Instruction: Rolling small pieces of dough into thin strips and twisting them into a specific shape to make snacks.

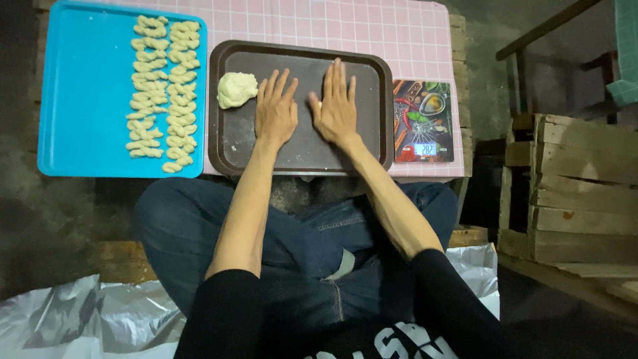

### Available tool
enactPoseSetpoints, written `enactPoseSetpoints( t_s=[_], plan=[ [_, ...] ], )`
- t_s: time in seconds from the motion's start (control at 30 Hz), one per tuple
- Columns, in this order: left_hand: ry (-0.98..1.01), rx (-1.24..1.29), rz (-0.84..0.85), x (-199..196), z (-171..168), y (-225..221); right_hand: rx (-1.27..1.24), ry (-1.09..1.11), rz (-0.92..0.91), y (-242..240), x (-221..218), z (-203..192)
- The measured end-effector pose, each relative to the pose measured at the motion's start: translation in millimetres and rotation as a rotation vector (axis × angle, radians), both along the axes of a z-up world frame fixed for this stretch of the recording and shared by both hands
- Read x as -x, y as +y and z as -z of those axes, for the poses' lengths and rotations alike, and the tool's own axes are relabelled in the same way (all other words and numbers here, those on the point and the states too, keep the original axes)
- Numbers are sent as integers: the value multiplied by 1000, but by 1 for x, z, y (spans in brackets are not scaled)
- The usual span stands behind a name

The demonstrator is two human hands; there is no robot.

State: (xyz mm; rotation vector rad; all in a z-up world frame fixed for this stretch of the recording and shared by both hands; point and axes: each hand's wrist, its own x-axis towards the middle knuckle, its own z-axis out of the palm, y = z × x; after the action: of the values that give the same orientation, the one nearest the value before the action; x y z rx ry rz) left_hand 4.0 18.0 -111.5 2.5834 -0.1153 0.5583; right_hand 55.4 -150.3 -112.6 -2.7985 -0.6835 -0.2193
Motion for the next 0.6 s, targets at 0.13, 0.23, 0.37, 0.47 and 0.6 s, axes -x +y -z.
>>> enactPoseSetpoints(
  t_s=[0.13,0.23,0.37,0.47,0.6],
  plan=[
    [57,-27,-11,-4,3,-3,-58,87,-116,-14,86,-22],
    [-22,-4,-9,3,-1,0,-76,194,-232,-23,142,-37],
    [-17,-2,-18,3,3,-1,-4,272,-224,-23,151,-32],
    [-32,-5,-2,3,1,-1,-43,187,-151,-10,106,-14],
    [-35,-8,10,1,1,-2,9,56,-15,4,14,-2]
  ],
)
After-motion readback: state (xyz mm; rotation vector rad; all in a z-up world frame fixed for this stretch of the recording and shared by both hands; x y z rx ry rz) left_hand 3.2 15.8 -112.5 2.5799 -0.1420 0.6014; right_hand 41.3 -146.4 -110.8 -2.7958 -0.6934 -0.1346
